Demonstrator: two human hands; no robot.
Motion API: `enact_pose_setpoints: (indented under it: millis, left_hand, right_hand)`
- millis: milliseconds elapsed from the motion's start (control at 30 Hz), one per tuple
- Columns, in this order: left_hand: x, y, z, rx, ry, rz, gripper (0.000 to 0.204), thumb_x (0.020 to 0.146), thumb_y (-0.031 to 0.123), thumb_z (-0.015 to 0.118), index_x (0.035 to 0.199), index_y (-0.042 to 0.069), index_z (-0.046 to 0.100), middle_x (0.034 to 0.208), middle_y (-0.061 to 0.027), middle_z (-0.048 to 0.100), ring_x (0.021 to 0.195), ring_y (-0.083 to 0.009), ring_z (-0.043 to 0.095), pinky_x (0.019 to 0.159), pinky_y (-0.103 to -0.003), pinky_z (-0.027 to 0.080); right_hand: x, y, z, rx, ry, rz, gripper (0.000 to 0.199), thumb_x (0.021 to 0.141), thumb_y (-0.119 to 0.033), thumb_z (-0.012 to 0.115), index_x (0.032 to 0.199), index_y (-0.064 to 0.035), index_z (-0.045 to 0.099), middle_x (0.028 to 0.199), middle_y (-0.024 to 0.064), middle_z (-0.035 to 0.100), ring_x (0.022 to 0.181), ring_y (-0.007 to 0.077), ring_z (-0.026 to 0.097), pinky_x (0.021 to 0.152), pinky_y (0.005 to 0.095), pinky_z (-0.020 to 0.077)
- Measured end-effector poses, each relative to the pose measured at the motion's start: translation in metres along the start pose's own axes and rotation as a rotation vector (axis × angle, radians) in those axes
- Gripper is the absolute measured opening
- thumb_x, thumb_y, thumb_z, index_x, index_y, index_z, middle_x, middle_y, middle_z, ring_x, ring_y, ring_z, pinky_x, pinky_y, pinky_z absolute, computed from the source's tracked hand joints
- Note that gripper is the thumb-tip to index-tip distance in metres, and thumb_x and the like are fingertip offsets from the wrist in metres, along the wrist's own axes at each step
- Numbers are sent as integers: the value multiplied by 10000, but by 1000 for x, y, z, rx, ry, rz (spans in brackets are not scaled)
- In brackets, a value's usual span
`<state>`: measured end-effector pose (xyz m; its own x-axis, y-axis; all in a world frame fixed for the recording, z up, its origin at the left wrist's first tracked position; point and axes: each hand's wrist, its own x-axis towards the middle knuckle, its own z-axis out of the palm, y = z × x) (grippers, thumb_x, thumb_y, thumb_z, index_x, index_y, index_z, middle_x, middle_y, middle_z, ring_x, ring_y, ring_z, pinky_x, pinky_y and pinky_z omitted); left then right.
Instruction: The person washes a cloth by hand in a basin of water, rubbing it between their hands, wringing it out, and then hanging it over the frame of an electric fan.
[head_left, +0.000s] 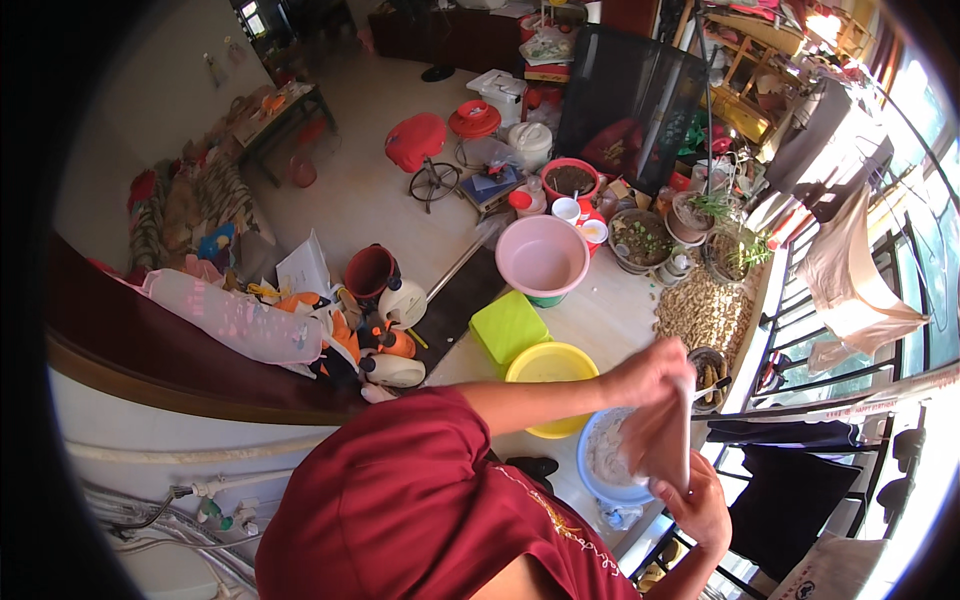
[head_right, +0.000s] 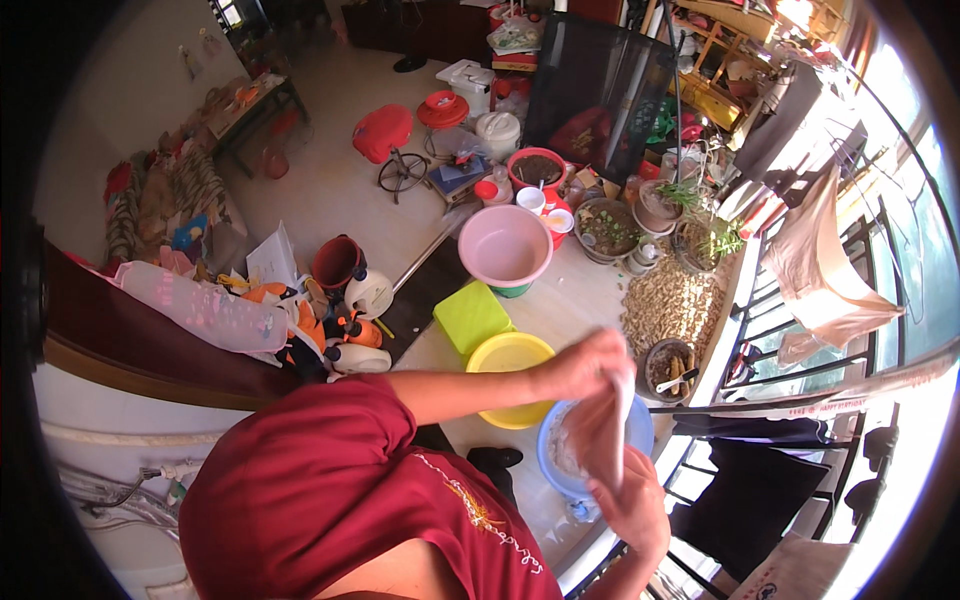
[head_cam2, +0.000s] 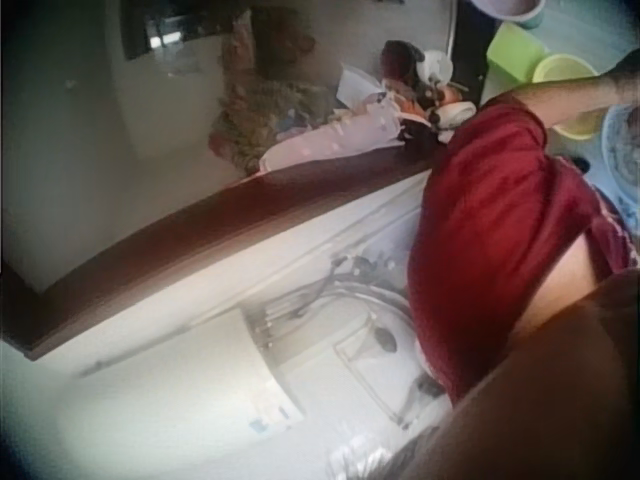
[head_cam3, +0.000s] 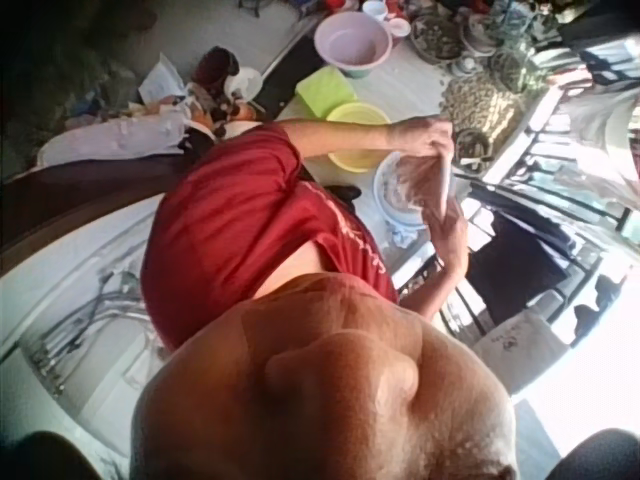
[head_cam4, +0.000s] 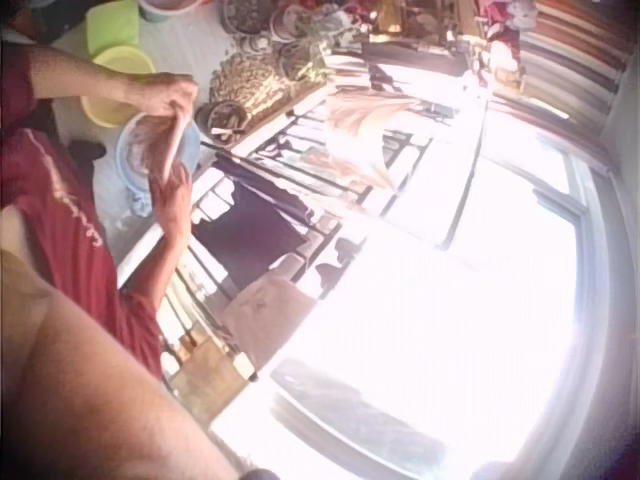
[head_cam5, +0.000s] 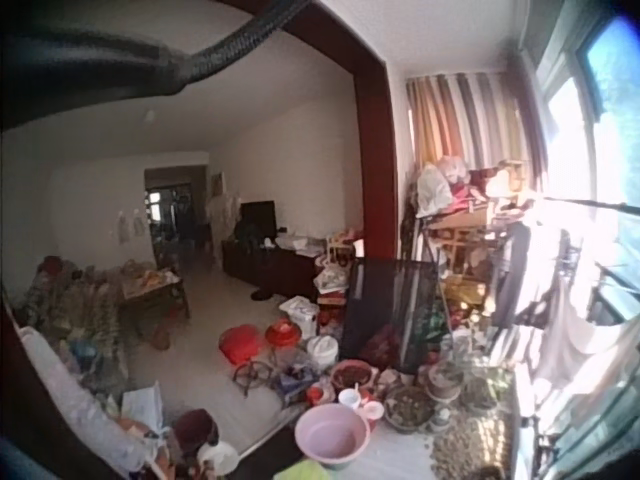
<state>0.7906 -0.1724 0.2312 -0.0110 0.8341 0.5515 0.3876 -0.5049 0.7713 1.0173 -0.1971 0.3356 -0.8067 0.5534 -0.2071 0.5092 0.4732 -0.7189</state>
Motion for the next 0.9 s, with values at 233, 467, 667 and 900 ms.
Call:
enact_pose_setpoints:
  millis: [233,467,667,900]
  left_hand:
    - [-56,58,-105,-889,471,-500,396,934,248,420,1273,57,349,1204,-71,412,1134,-153,423,971,-254,339]
    - [-130,-10,-240,-1495,604,-488,253,870,239,464,1049,61,483,979,-67,489,944,-163,488,862,-243,401]
    - [-182,-19,-356,-1447,834,-455,243,863,235,496,1028,56,500,932,-85,507,897,-197,506,822,-272,415]
    - [-248,-39,-488,-951,1227,-466,233,855,231,533,1002,51,520,877,-107,529,842,-236,528,776,-305,431]
  right_hand:
    - [177,-86,103,-31,502,-463,413,823,-265,451,1130,-18,572,1247,168,510,1163,350,449,1005,436,306]
    - [290,-207,213,139,533,-543,532,954,-429,299,1173,-18,556,1295,179,482,1221,335,423,1021,420,281]
    - [377,-348,262,2291,-348,-294,639,902,-520,451,1346,-64,390,1415,137,366,1226,292,444,1022,404,378]
    - [436,-391,352,1911,-1078,-264,574,966,-367,411,1422,-65,235,1413,149,356,1089,241,551,868,320,492]
